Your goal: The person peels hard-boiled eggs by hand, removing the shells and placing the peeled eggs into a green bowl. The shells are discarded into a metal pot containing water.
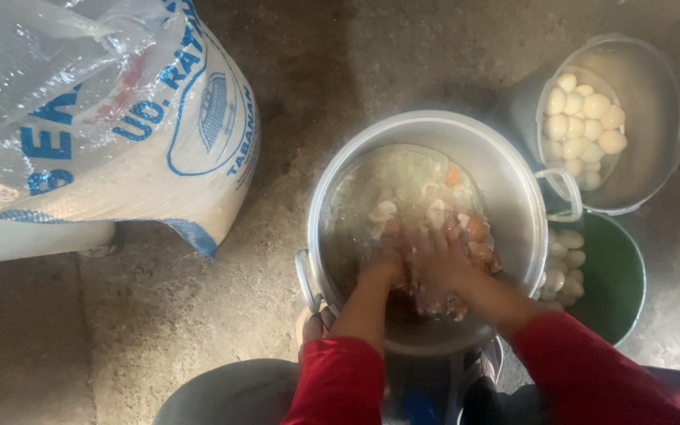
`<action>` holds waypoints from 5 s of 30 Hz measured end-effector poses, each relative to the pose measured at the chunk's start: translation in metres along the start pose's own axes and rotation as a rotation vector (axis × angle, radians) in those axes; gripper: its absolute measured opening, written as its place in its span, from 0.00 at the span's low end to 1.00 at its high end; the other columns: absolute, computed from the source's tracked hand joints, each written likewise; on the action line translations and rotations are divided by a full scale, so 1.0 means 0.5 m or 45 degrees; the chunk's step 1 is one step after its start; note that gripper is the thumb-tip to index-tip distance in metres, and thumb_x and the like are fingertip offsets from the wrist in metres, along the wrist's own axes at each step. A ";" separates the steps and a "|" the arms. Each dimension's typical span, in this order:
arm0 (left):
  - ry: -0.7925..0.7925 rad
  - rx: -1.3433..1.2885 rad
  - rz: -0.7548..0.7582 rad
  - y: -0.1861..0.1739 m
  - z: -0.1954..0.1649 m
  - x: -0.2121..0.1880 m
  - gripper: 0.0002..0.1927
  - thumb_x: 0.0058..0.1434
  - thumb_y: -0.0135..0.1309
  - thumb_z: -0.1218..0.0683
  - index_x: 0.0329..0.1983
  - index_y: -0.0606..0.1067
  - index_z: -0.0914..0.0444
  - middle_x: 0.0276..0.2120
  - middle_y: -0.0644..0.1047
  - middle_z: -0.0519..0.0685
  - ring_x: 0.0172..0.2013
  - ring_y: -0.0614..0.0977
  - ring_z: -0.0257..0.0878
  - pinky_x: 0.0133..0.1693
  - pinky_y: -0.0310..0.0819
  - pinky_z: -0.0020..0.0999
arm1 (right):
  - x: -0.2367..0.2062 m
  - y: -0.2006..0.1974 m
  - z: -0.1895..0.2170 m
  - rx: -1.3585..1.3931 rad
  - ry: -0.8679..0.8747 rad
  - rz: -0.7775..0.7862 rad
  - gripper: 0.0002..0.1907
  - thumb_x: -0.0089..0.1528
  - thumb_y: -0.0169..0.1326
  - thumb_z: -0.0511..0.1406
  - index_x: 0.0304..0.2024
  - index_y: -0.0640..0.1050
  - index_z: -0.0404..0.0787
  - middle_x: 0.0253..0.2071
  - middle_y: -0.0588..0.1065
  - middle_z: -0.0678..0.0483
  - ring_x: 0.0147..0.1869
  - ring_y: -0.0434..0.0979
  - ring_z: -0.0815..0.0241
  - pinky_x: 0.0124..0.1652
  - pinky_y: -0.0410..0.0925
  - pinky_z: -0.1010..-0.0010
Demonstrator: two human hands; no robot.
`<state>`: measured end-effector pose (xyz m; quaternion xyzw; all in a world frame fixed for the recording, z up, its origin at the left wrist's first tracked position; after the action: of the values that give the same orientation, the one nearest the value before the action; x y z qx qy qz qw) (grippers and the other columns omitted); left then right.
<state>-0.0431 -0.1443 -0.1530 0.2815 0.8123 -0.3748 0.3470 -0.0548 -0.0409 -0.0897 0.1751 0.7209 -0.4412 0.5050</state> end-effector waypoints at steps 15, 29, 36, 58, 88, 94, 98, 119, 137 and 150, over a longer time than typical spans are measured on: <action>-0.023 -0.522 -0.299 0.017 0.016 -0.056 0.39 0.54 0.65 0.54 0.69 0.64 0.57 0.60 0.71 0.59 0.57 0.74 0.59 0.53 0.73 0.52 | 0.004 0.022 -0.115 1.561 0.067 -0.291 0.21 0.68 0.50 0.39 0.63 0.74 0.43 0.55 0.75 0.43 0.51 0.81 0.49 0.45 0.80 0.62; -0.117 -1.073 -1.120 -0.132 -0.015 -0.092 0.44 0.50 0.63 0.48 0.70 0.62 0.62 0.61 0.74 0.60 0.60 0.77 0.54 0.60 0.72 0.47 | 0.000 -0.083 -0.197 0.713 0.303 -0.619 0.35 0.69 0.48 0.55 0.73 0.59 0.50 0.69 0.62 0.40 0.70 0.60 0.38 0.63 0.57 0.46; -0.468 -1.405 -0.282 0.077 -0.026 -0.046 0.44 0.58 0.59 0.35 0.69 0.61 0.63 0.66 0.67 0.60 0.63 0.71 0.54 0.62 0.67 0.51 | 0.009 0.078 -0.127 1.443 0.129 -0.597 0.39 0.63 0.49 0.57 0.71 0.64 0.47 0.69 0.67 0.42 0.72 0.68 0.42 0.67 0.64 0.51; -0.037 -2.622 0.056 -0.137 -0.075 -0.063 0.24 0.69 0.42 0.37 0.56 0.71 0.57 0.48 0.77 0.51 0.46 0.79 0.50 0.48 0.73 0.57 | -0.051 -0.080 -0.136 2.800 -0.274 -0.250 0.49 0.59 0.32 0.71 0.78 0.46 0.63 0.80 0.35 0.46 0.79 0.44 0.27 0.64 0.54 0.30; -0.097 -0.635 -0.729 -0.083 0.007 -0.063 0.40 0.62 0.54 0.56 0.76 0.51 0.57 0.60 0.69 0.68 0.57 0.74 0.64 0.59 0.69 0.51 | 0.057 0.151 -0.018 1.780 0.070 -0.172 0.17 0.69 0.45 0.38 0.47 0.76 0.30 0.38 0.78 0.33 0.44 0.81 0.36 0.44 0.74 0.45; -0.058 -0.843 -1.086 -0.151 0.018 -0.045 0.34 0.55 0.53 0.62 0.68 0.67 0.57 0.56 0.75 0.61 0.57 0.77 0.56 0.59 0.70 0.46 | 0.078 -0.029 -0.107 1.136 -0.170 -0.574 0.17 0.71 0.49 0.42 0.57 0.73 0.41 0.51 0.77 0.41 0.55 0.77 0.46 0.56 0.69 0.53; 0.094 -0.768 -1.332 -0.183 0.020 -0.021 0.35 0.57 0.53 0.61 0.71 0.64 0.61 0.63 0.72 0.64 0.64 0.72 0.59 0.64 0.63 0.48 | 0.073 -0.199 -0.132 0.643 -0.021 -0.799 0.45 0.54 0.65 0.49 0.72 0.63 0.59 0.74 0.59 0.48 0.76 0.54 0.36 0.69 0.54 0.47; -0.072 -0.485 -0.630 -0.013 0.004 -0.080 0.32 0.65 0.49 0.58 0.73 0.58 0.54 0.70 0.52 0.69 0.65 0.65 0.67 0.64 0.61 0.51 | 0.043 0.061 -0.009 0.772 0.106 -0.296 0.48 0.53 0.64 0.43 0.73 0.56 0.58 0.71 0.56 0.36 0.75 0.53 0.34 0.69 0.53 0.45; 0.143 -0.277 -0.384 -0.186 -0.106 -0.169 0.29 0.64 0.46 0.53 0.70 0.63 0.55 0.56 0.76 0.58 0.49 0.82 0.49 0.54 0.76 0.45 | -0.188 -0.040 -0.091 1.605 -0.058 -0.394 0.44 0.58 0.63 0.42 0.74 0.60 0.59 0.79 0.45 0.51 0.66 0.69 0.50 0.44 0.79 0.59; 0.745 -1.195 -0.015 -0.248 -0.149 -0.250 0.23 0.69 0.46 0.51 0.66 0.72 0.61 0.59 0.78 0.59 0.56 0.81 0.46 0.57 0.75 0.51 | -0.258 -0.076 -0.159 1.924 -0.674 -0.909 0.25 0.62 0.53 0.36 0.62 0.74 0.39 0.65 0.72 0.39 0.63 0.77 0.52 0.56 0.77 0.62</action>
<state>-0.0833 -0.1784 0.0308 0.1845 0.9563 0.1195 0.1929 -0.0715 0.0275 0.0495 0.1187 0.1066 -0.9585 0.2364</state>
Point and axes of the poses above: each hand's wrist, its own x-axis towards the middle knuckle, its own y-axis out of the palm, z = x × y, the point moved 5 cm from there along x, towards the middle knuckle
